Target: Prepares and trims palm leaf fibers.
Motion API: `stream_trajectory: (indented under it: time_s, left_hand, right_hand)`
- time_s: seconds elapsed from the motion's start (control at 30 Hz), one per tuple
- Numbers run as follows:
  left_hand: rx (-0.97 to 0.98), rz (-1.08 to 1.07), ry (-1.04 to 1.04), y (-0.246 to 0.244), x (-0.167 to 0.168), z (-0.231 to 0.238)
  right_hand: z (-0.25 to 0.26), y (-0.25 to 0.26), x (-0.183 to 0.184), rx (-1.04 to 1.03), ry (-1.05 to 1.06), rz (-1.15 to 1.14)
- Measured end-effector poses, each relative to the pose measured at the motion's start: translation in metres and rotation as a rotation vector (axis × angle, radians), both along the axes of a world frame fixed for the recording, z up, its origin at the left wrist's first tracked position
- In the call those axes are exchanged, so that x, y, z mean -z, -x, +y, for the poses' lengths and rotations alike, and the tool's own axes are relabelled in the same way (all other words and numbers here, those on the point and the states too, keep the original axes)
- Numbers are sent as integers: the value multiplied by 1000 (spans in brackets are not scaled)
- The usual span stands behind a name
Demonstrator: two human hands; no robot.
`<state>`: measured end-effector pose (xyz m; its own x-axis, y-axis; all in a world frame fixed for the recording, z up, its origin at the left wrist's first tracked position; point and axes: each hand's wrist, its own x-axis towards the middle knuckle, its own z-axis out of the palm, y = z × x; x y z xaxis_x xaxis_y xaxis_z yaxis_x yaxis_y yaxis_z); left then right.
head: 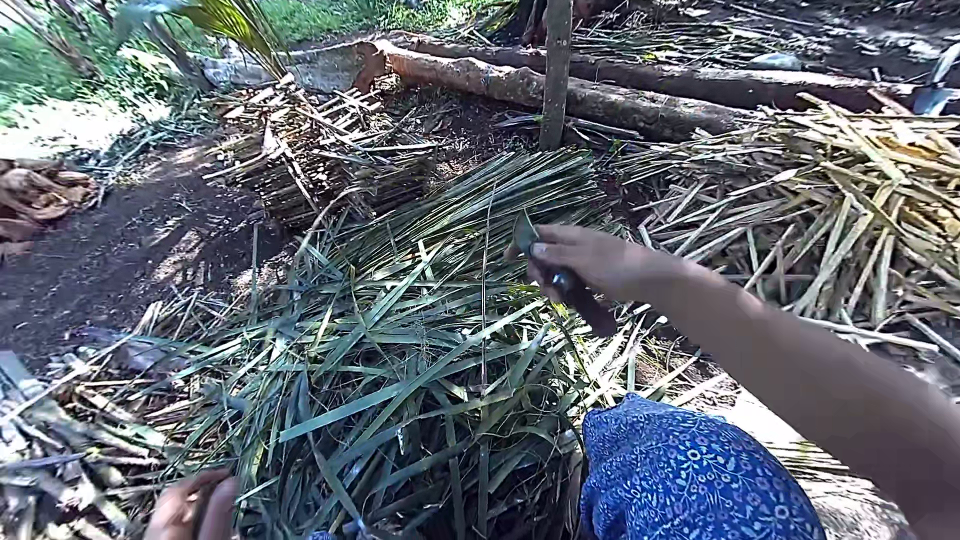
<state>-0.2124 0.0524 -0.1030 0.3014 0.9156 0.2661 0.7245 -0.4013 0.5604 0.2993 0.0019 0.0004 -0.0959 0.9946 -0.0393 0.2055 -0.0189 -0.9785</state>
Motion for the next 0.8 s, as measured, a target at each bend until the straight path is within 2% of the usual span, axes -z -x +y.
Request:
stream_trajectory:
  time_s: [0.07,0.17,0.27,0.4,0.47,0.67,0.8]
  left_hand:
    - [92,-157,103,-62,-22,-2]
    - [216,-360,139,-128,-35,-6]
    - [335,-509,170,-166,-42,-14]
    - [407,-541,158,-189,-52,-31]
    - [429,-462,5,-197,-61,-38]
    - [392,-116,-702,-214,-60,-41]
    - [406,-45,-870,-206,-56,-38]
  right_hand:
    - [-4,33,12,-158,-15,129]
    - [-9,72,24,-326,30,290]
    - [-15,91,27,-355,128,428]
    - [-26,99,22,-368,173,434]
    - [-30,104,20,-392,130,433]
    - [-45,107,22,-374,-11,411]
    - [-53,114,23,-284,-58,378]
